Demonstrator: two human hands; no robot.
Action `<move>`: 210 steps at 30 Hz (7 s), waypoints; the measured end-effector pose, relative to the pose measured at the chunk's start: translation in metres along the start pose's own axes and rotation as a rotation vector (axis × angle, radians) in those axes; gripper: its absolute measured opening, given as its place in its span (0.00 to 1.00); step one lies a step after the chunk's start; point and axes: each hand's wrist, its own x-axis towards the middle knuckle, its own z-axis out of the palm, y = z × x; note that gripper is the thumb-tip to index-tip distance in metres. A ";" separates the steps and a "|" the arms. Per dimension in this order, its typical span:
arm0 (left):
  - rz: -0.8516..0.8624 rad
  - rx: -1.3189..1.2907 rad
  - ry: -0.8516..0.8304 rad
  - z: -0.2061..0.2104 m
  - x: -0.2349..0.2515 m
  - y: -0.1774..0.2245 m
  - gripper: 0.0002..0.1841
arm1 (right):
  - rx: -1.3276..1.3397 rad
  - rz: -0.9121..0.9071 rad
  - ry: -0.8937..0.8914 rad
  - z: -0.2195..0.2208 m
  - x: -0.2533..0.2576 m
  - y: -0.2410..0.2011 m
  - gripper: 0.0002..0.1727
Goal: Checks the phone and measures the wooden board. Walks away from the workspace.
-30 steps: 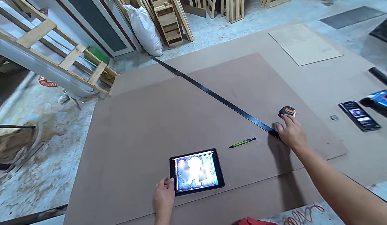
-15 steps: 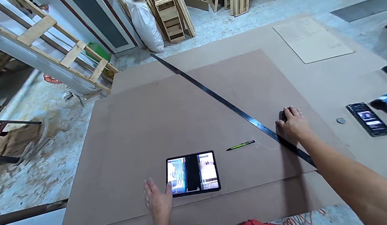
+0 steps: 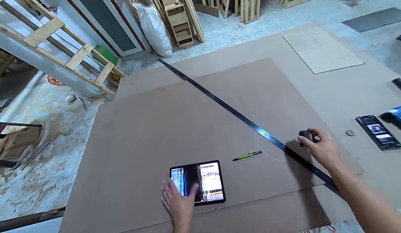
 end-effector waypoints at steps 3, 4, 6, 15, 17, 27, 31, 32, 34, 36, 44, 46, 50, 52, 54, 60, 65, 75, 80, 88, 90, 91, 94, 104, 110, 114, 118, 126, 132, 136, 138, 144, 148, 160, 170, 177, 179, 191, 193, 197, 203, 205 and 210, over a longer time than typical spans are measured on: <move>-0.123 -0.056 0.063 0.002 0.004 -0.001 0.55 | 0.367 0.156 -0.185 -0.004 -0.073 -0.003 0.28; -0.030 -0.001 0.027 0.004 -0.002 0.004 0.59 | 0.426 0.209 -0.268 -0.004 -0.098 -0.007 0.27; 0.267 0.063 -0.076 0.004 -0.026 0.027 0.69 | 0.465 0.304 -0.437 0.002 -0.144 -0.010 0.28; 0.358 -0.624 -1.003 -0.048 -0.104 0.060 0.21 | 0.479 0.446 -0.691 0.088 -0.282 -0.066 0.21; 0.165 -0.704 -1.046 -0.055 -0.099 0.049 0.15 | 0.449 0.371 -0.740 0.106 -0.300 -0.085 0.22; 0.114 -0.762 -1.273 -0.096 -0.051 -0.032 0.06 | 0.182 -0.231 -1.028 0.138 -0.340 -0.123 0.33; 0.296 -0.591 -1.313 -0.108 -0.035 -0.051 0.10 | 0.212 -0.228 -1.064 0.153 -0.359 -0.137 0.29; 0.358 -0.488 -1.293 -0.111 -0.031 -0.051 0.11 | 0.201 -0.231 -1.063 0.158 -0.364 -0.140 0.29; 0.460 -0.316 -1.209 -0.113 -0.024 -0.052 0.10 | 0.201 -0.248 -1.076 0.169 -0.373 -0.145 0.28; 0.499 -0.246 -1.098 -0.107 -0.008 -0.054 0.08 | 0.238 -0.225 -1.087 0.183 -0.379 -0.147 0.26; 0.473 0.180 -0.795 -0.091 0.110 -0.006 0.12 | 0.176 0.033 -0.679 0.239 -0.413 -0.138 0.24; 0.467 0.188 -0.814 -0.079 0.128 0.015 0.12 | 0.137 0.046 -0.509 0.252 -0.417 -0.136 0.23; 0.423 -0.138 -0.724 -0.047 0.126 0.010 0.11 | 0.141 0.046 -0.290 0.279 -0.408 -0.129 0.21; 0.477 -0.221 -0.585 -0.045 0.116 -0.010 0.12 | 0.108 0.091 -0.308 0.283 -0.399 -0.127 0.22; 0.607 -0.239 -0.415 -0.040 0.109 -0.048 0.15 | 0.065 0.135 -0.335 0.287 -0.392 -0.126 0.22; 0.728 -0.244 -0.257 -0.032 0.098 -0.140 0.23 | 0.015 0.091 -0.379 0.292 -0.385 -0.125 0.24; 0.684 -0.274 -0.302 -0.030 0.094 -0.161 0.25 | 0.000 0.073 -0.390 0.291 -0.383 -0.125 0.24; 0.650 -0.256 -0.317 -0.031 0.093 -0.157 0.26 | -0.004 0.086 -0.407 0.290 -0.382 -0.125 0.23; 0.499 -0.242 -0.447 -0.039 0.127 -0.118 0.31 | 0.508 0.284 -0.153 0.273 -0.387 -0.124 0.16; 0.669 0.210 -0.692 -0.029 0.159 -0.014 0.21 | 0.990 0.637 -0.112 0.236 -0.371 -0.149 0.16; 0.561 0.307 -0.796 -0.038 0.151 -0.001 0.26 | 1.049 0.658 -0.087 0.239 -0.365 -0.153 0.16; 0.492 0.314 -0.859 -0.041 0.149 0.000 0.28 | 1.077 0.668 -0.080 0.241 -0.364 -0.153 0.16; 0.372 0.305 -0.973 -0.044 0.135 -0.006 0.35 | 1.109 0.690 -0.110 0.249 -0.364 -0.146 0.16; -0.026 -0.151 -0.810 -0.049 0.085 -0.060 0.32 | 1.196 0.696 -0.216 0.249 -0.342 -0.146 0.14; -0.297 -1.018 -0.609 -0.060 0.074 -0.075 0.23 | 1.242 0.535 -0.381 0.238 -0.330 -0.171 0.17; -0.302 -1.204 -0.593 -0.061 0.076 -0.076 0.22 | 1.194 0.482 -0.460 0.238 -0.315 -0.186 0.16; -0.227 -1.287 -0.538 -0.061 0.075 -0.077 0.23 | 1.183 0.435 -0.504 0.237 -0.306 -0.191 0.16; -0.064 -1.501 -0.529 -0.071 0.076 -0.070 0.21 | 1.187 0.315 -0.473 0.224 -0.315 -0.204 0.16; -0.013 -1.501 -0.490 -0.072 0.088 -0.061 0.19 | 1.137 0.303 -0.461 0.224 -0.310 -0.206 0.16; -0.018 -1.471 -0.484 -0.070 0.090 -0.058 0.18 | 1.114 0.322 -0.438 0.227 -0.306 -0.206 0.16; -0.029 -1.465 -0.492 -0.068 0.093 -0.057 0.19 | 1.113 0.324 -0.437 0.229 -0.304 -0.205 0.16; -0.245 -1.244 -0.373 -0.050 0.102 -0.040 0.20 | 0.829 0.286 -0.358 0.245 -0.293 -0.188 0.17; -0.365 -1.072 -0.324 -0.022 0.107 -0.042 0.19 | 0.455 0.193 -0.323 0.247 -0.318 -0.160 0.18; 0.556 -0.315 -0.275 -0.030 0.107 -0.092 0.16 | -0.067 -0.047 -0.429 0.286 -0.390 -0.129 0.24; 0.591 -0.353 -0.326 -0.011 0.115 -0.113 0.22 | -0.169 0.030 -0.508 0.303 -0.380 -0.156 0.24; 0.615 -0.339 -0.291 -0.003 0.112 -0.115 0.24 | -0.217 0.042 -0.507 0.305 -0.380 -0.161 0.24; 0.623 -0.331 -0.280 -0.002 0.111 -0.113 0.25 | -0.234 0.041 -0.503 0.305 -0.381 -0.162 0.24; 0.964 -0.169 -0.189 -0.007 0.112 -0.095 0.18 | -0.258 0.003 -0.505 0.305 -0.381 -0.159 0.25; 1.159 -0.075 -0.270 -0.009 0.113 -0.081 0.20 | -0.240 -0.015 -0.505 0.304 -0.381 -0.156 0.25; 1.357 0.058 -0.436 -0.008 0.119 -0.060 0.14 | -0.159 -0.053 -0.472 0.305 -0.382 -0.148 0.25; 1.330 -0.022 -0.397 0.000 0.122 -0.061 0.15 | -0.138 -0.136 -0.385 0.303 -0.386 -0.133 0.23; 1.291 -0.055 -0.349 0.003 0.118 -0.066 0.15 | -0.149 -0.153 -0.373 0.302 -0.385 -0.133 0.23; 1.171 -0.116 -0.289 0.003 0.112 -0.081 0.15 | -0.168 -0.140 -0.432 0.299 -0.381 -0.134 0.22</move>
